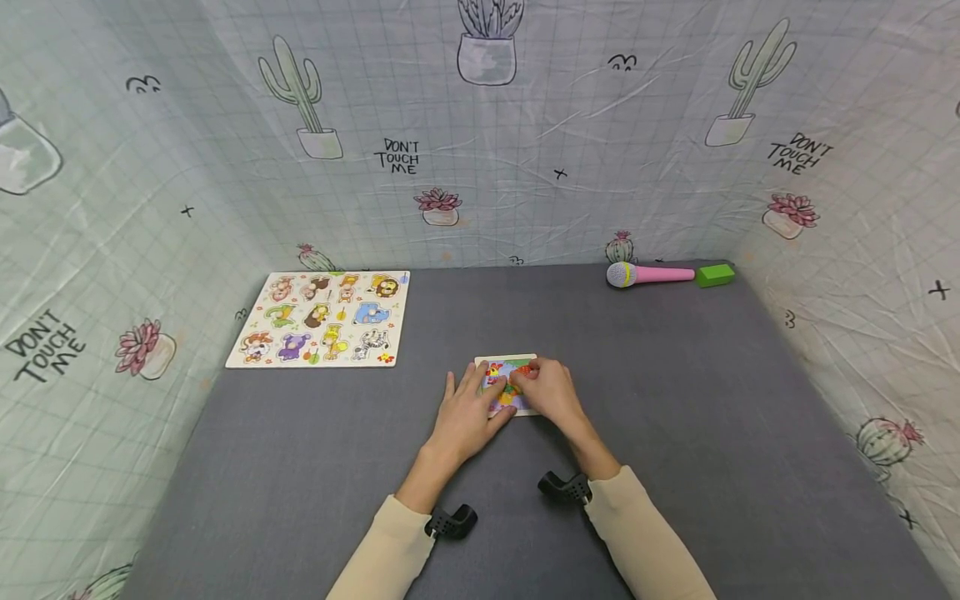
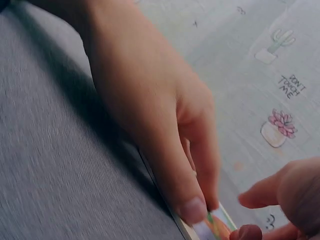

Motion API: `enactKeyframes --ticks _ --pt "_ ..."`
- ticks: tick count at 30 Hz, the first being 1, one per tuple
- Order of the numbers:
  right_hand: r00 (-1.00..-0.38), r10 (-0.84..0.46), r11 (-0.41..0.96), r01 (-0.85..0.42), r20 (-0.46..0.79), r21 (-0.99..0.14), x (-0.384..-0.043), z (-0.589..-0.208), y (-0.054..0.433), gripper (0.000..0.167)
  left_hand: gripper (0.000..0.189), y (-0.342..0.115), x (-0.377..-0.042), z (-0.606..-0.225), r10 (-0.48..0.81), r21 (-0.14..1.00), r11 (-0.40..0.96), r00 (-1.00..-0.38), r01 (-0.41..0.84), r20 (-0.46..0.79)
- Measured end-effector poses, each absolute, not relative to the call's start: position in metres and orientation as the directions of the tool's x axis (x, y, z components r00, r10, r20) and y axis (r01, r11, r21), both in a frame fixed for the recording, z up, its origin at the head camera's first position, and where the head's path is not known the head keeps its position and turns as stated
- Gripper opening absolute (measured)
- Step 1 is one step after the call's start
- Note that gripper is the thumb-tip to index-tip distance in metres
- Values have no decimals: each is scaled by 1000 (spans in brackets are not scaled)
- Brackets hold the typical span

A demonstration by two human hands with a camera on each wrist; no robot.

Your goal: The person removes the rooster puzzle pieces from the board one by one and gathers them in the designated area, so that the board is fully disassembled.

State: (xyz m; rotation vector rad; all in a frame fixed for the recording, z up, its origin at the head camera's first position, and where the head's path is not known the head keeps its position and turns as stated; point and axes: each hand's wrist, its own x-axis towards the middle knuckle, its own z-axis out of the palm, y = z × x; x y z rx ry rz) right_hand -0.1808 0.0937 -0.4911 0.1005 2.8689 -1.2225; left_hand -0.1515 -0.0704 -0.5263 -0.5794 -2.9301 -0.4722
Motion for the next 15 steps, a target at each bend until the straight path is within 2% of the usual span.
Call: enactKeyframes --ticks 7,15 --pt "-980 143 532 193 -137 -825 -177 -491 84 51 52 -70 -152 -528 355 283 875 -918 392 174" --pt "-965 234 534 229 -118 -814 -179 -495 85 40 52 -71 -151 -525 361 292 870 -917 397 170"
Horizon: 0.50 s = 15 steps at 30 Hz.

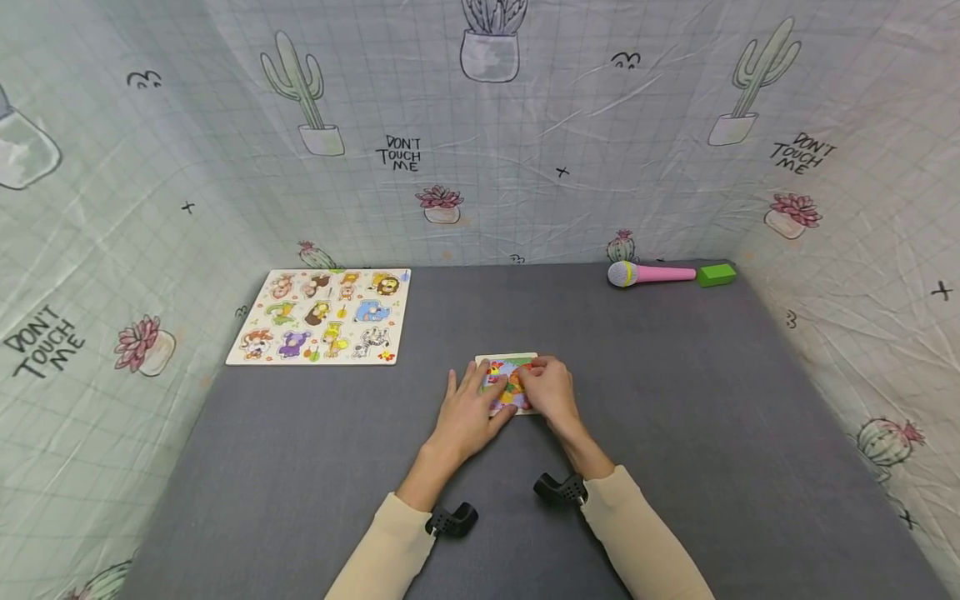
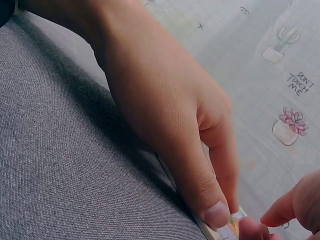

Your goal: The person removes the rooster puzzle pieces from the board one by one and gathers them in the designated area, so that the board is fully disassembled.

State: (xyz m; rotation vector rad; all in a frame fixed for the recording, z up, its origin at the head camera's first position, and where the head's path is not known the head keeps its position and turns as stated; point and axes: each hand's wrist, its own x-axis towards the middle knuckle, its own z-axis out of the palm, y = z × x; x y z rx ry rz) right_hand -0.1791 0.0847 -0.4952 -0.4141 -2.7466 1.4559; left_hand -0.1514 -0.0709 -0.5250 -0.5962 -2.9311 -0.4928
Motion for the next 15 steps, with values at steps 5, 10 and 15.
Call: enactKeyframes --ticks 5,10,15 --pt "-962 227 498 249 -152 -831 -180 -495 86 36 51 -71 -152 -525 365 281 869 -912 406 188" --pt "-957 235 484 269 -172 -833 -181 -496 86 34 51 -71 -153 -527 368 278 866 -906 416 209" --pt "-956 243 494 270 -167 -826 -181 -498 86 33 51 -71 -153 -530 367 289 861 -904 419 218"
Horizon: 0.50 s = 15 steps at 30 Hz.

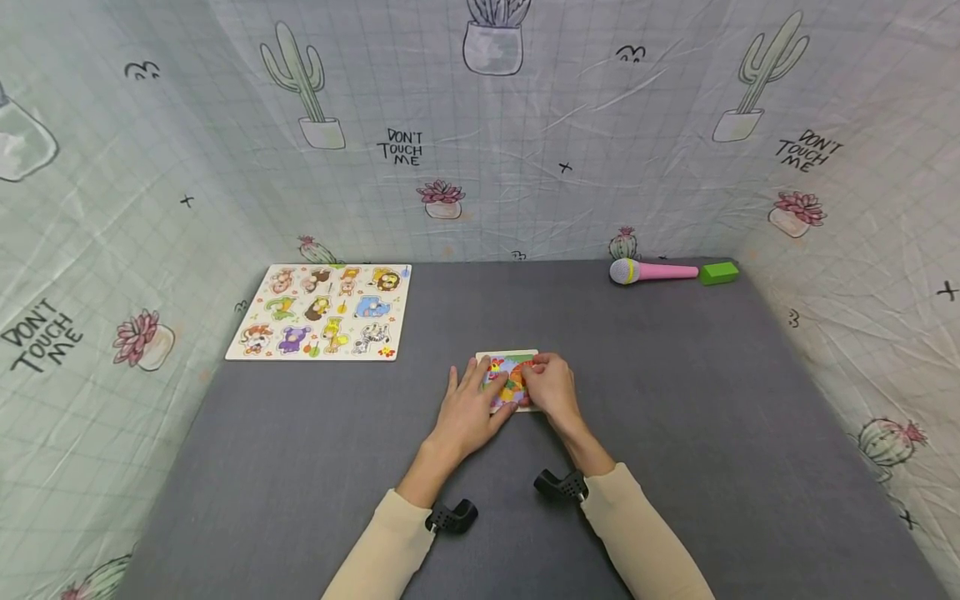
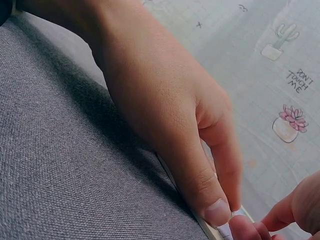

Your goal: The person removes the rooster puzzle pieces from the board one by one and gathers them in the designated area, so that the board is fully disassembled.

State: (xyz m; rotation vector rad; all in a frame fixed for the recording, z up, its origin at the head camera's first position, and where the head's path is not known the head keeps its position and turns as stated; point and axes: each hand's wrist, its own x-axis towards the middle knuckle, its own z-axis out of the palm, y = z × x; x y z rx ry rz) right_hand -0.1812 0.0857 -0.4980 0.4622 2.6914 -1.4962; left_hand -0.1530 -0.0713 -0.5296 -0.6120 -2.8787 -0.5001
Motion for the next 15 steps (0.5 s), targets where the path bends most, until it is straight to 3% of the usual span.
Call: enactKeyframes --ticks 9,15 --pt "-953 224 385 280 -205 -880 -182 -497 86 32 51 -71 -153 -528 366 273 872 -911 407 188" --pt "-962 226 402 234 -152 -885 -182 -499 85 31 52 -71 -153 -529 368 275 871 -911 407 184"
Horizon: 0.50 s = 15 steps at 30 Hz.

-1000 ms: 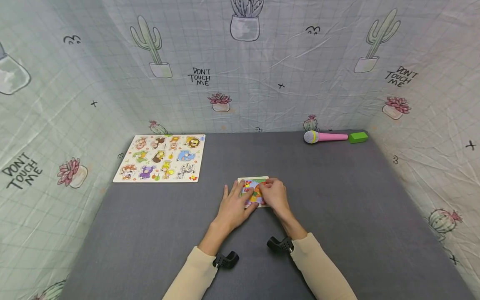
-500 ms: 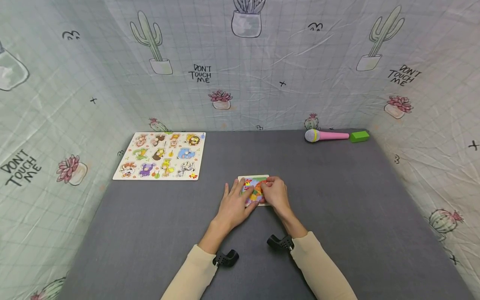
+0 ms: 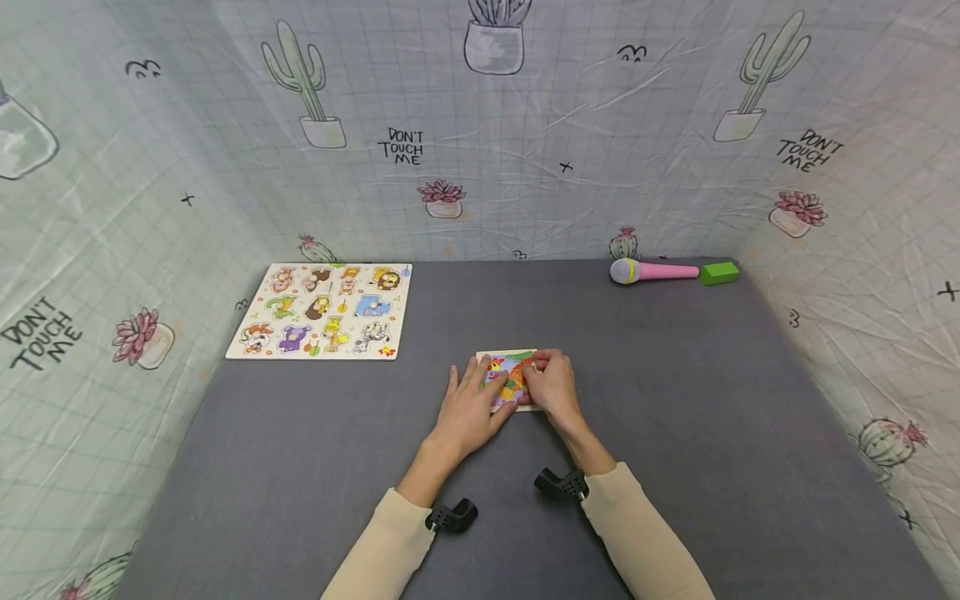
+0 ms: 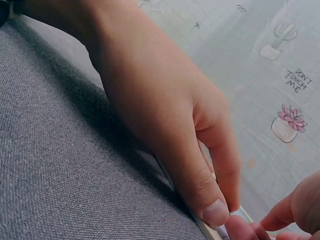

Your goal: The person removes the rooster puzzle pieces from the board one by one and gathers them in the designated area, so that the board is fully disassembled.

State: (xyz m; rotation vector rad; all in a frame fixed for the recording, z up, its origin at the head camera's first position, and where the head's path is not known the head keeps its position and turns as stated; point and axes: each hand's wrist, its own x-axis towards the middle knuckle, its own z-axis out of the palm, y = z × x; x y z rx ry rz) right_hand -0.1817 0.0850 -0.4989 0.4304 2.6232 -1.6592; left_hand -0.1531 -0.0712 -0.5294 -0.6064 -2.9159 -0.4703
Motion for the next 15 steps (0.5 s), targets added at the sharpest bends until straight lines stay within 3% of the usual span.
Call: enactKeyframes --ticks 10,15 --pt "-977 205 465 156 -65 -871 -185 -504 93 23 51 -71 -153 -530 374 278 868 -910 411 176" --pt "-993 108 495 100 -54 -863 -190 -503 100 33 52 -72 -153 -529 374 277 870 -912 407 168"
